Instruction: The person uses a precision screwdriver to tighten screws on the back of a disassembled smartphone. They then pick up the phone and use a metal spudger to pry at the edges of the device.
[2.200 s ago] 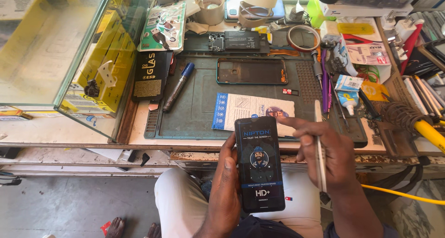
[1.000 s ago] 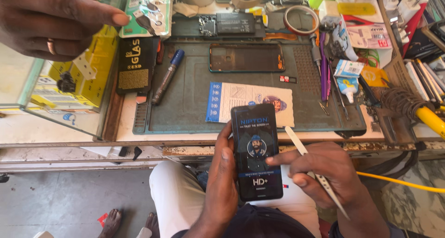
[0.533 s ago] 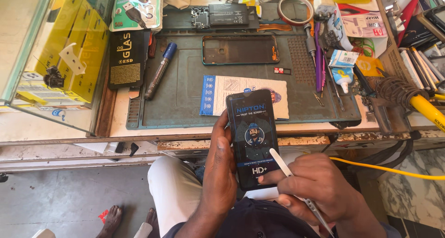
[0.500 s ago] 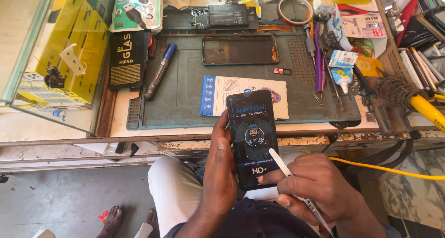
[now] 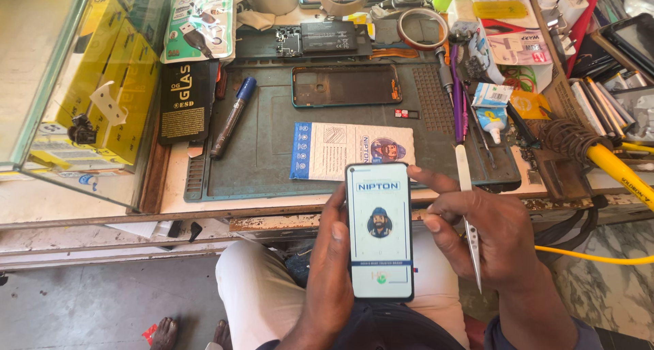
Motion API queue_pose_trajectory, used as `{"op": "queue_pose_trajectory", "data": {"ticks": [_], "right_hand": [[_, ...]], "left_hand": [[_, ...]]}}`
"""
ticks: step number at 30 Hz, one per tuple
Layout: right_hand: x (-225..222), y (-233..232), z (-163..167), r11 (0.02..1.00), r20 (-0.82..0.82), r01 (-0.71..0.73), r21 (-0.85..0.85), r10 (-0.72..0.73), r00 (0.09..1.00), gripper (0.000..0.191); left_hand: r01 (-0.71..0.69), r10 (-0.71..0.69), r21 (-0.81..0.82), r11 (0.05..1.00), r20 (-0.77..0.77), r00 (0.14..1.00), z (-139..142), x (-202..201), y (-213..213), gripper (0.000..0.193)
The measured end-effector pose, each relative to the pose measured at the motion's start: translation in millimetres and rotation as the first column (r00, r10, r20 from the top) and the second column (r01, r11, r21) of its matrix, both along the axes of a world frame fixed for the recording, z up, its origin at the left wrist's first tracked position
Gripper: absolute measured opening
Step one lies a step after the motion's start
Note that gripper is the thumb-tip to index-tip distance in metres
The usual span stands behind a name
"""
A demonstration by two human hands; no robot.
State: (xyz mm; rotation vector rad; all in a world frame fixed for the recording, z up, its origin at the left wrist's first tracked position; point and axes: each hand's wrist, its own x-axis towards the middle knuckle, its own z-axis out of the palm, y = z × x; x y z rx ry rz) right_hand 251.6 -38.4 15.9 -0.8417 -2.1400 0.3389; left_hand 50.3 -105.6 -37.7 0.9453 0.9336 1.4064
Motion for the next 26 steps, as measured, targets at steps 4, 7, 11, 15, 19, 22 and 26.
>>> {"op": "queue_pose_trajectory", "data": {"ticks": [4, 7, 11, 15, 19, 22, 26], "right_hand": [[-4, 1, 1, 0.998, 0.049, 0.059, -0.035, -0.058, 0.997, 0.015], [-2, 1, 0, 0.998, 0.091, 0.058, -0.020, -0.056, 0.994, 0.017], [6, 1, -1, 0.997, 0.133, -0.079, 0.021, 0.075, 0.988, 0.017], [10, -1, -4, 0.992, 0.083, -0.129, -0.005, 0.129, 0.988, 0.015], [8, 5, -2, 1.000, 0.077, -0.031, -0.003, 0.031, 0.997, 0.012], [1, 6, 0, 1.000, 0.086, 0.008, -0.017, -0.006, 0.996, 0.013], [-5, 5, 7, 0.999, 0.147, 0.004, -0.041, 0.002, 0.989, 0.016]], "left_hand": [[0.015, -0.015, 0.009, 1.000, -0.015, 1.000, 0, 3, -1, 0.081], [0.029, -0.029, 0.013, 0.999, -0.026, 0.999, 1, 3, 0, 0.081], [0.030, -0.030, 0.003, 1.000, -0.013, 0.999, 2, 5, 2, 0.081], [0.022, -0.022, 0.013, 1.000, -0.045, 0.999, 3, 4, 3, 0.080], [0.027, -0.026, 0.024, 0.999, -0.040, 0.999, 2, 4, 2, 0.081], [0.030, -0.030, 0.003, 1.000, -0.064, 0.997, -9, 5, -1, 0.082], [0.036, -0.036, 0.006, 0.999, 0.034, 0.999, -37, 7, -18, 0.084]]}}
